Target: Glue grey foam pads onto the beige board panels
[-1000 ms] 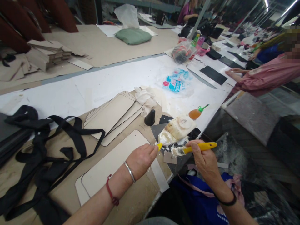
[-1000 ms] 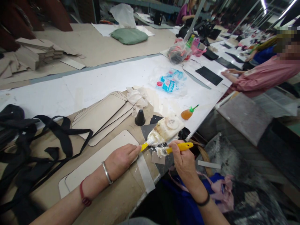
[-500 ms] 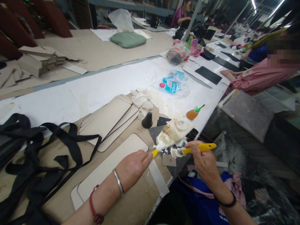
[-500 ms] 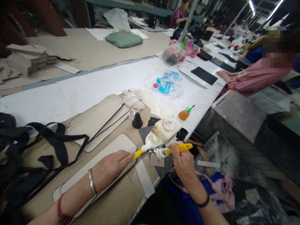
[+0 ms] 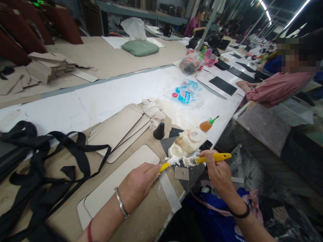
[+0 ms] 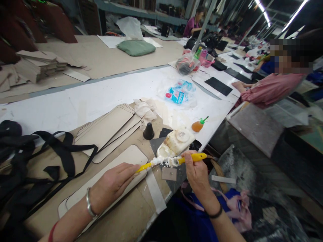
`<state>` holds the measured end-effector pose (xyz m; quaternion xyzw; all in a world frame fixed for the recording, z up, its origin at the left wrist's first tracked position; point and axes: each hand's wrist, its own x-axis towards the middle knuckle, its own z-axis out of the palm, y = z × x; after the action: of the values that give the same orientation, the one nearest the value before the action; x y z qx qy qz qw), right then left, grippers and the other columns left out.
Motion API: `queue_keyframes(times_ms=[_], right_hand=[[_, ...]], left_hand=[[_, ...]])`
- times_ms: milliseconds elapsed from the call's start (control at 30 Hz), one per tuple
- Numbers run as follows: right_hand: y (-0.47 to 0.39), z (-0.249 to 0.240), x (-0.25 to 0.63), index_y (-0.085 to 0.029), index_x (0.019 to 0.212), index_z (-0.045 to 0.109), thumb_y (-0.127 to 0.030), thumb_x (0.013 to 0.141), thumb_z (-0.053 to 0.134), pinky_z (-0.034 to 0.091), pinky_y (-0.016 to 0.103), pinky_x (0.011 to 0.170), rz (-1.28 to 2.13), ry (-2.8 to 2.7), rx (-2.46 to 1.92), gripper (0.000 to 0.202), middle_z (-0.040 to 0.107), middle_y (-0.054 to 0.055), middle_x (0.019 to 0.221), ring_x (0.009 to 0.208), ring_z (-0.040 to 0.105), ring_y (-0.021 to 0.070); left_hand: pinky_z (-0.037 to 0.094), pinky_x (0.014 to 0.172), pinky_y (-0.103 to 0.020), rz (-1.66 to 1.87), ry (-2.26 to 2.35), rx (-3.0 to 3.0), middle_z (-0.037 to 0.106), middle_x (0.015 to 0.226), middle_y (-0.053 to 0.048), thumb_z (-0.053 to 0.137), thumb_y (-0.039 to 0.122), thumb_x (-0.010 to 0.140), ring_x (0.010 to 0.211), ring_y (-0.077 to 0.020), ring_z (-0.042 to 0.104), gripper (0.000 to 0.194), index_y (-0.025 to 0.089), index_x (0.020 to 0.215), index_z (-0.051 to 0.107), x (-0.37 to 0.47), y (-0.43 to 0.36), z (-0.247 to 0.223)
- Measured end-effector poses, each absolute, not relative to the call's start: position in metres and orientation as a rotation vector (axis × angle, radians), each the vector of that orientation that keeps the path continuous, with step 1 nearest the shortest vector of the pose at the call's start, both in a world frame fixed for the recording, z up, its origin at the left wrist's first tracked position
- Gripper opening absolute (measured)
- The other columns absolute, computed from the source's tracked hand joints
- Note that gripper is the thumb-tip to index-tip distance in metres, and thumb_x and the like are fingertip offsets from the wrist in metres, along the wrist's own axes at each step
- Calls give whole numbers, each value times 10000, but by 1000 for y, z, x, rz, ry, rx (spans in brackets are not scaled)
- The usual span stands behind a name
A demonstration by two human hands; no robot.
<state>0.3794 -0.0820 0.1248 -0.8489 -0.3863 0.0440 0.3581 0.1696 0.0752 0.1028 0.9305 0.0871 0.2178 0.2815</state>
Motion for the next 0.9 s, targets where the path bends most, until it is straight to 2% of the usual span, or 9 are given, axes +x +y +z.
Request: queue_keyframes(times_ms=[133,233,333,533,633,733,800,900], right_hand=[[-69,121,376,-181,815,579,-464,868,398,454,294,687,132,-1083,-2087,339,594,42,776,722,565,173],[-58,108,372,-189,819,574,-430,858,449,457,325,745,148,-1208,-2008,274,601,53,810,791,569,188],[-50,90,367,-194,835,566,-382,862,465,453,343,787,136,-1372,-1976,214,595,58,836,836,562,191],[-42,55,369,-183,830,568,-300,881,428,463,353,760,123,-1734,-2119,189,576,68,834,829,538,203],[-43,48,376,-159,883,591,-143,843,414,464,360,777,133,-1935,-2197,182,590,101,903,880,531,220],[-47,56,377,-144,1048,576,28,730,364,444,386,841,69,-2083,-2238,419,575,138,1062,992,510,241],[-48,70,364,-134,1097,557,34,716,363,440,410,858,8,-2131,-2175,459,572,149,1075,998,511,253],[-43,95,319,-147,1101,540,-83,809,411,461,407,845,17,-2141,-1927,325,590,122,992,951,530,243]], left_hand=[[534,766,-263,705,583,2218,697,895,-33,477,276,832,807,-143,645,220,221,971,639,144,69,102],[557,698,-292,659,939,1808,708,821,-25,569,374,751,704,-166,656,230,225,886,681,121,61,97],[563,643,-303,606,1128,1302,704,738,-44,649,437,659,642,-179,648,334,172,857,689,103,50,95],[532,617,-211,711,1211,635,696,697,-64,766,372,540,635,-133,633,394,108,814,663,85,31,100],[521,609,-196,702,1196,530,697,701,-78,793,364,499,616,-122,630,427,96,803,656,75,27,101],[526,623,-219,717,1206,517,698,709,-87,795,378,487,625,-134,634,459,86,811,655,64,25,97],[529,626,-238,748,1237,540,696,704,-87,784,396,491,628,-143,634,476,81,823,655,60,21,93],[534,632,-276,799,1279,620,694,699,-80,749,430,523,618,-152,629,468,86,829,661,56,15,86]])
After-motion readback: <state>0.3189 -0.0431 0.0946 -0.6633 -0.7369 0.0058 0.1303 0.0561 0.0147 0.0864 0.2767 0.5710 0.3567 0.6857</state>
